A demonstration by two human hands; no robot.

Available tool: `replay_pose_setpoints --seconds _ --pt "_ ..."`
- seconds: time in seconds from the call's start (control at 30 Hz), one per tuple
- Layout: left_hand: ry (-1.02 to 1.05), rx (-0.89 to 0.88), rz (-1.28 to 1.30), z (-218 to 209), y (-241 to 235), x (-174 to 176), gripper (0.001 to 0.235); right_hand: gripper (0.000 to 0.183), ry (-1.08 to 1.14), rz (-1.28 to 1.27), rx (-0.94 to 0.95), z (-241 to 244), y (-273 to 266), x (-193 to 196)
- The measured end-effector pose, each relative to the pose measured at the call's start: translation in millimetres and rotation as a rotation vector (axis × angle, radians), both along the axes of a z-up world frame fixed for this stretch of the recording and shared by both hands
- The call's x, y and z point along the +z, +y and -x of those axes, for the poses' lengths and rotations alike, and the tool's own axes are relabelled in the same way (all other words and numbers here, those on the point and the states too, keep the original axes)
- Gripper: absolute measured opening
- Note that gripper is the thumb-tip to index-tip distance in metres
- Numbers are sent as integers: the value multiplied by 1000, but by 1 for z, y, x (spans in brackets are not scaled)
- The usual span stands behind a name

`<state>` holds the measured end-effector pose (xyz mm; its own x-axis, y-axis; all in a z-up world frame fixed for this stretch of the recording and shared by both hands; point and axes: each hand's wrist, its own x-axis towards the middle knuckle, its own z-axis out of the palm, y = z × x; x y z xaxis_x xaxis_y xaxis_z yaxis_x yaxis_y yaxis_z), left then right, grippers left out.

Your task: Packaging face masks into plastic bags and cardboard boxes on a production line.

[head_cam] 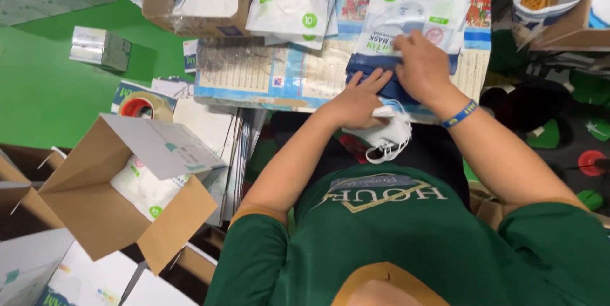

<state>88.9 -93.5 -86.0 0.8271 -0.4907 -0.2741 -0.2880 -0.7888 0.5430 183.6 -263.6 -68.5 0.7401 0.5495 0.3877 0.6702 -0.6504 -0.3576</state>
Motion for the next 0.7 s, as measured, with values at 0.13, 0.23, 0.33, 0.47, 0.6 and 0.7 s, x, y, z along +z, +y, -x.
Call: replay_pose_setpoints --seconds 0.13,0.23,0.33,0.47,0.6,0.7 --pt "-53 -26 109 -1 24 -8 43 25 -81 -99 186 8 13 21" --pt "-5 41 474 3 68 9 46 20 -32 -206 170 3 12 41" --pt "113 215 800 13 87 42 43 21 139 -259 201 11 9 58" --pt "-36 338 854 18 95 57 40 16 592 -259 243 25 19 89" --pt "-262 300 772 23 92 45 39 25 399 -197 251 38 18 72" --pt "-420 432 573 17 94 21 35 23 18 -211 338 53 33 61"
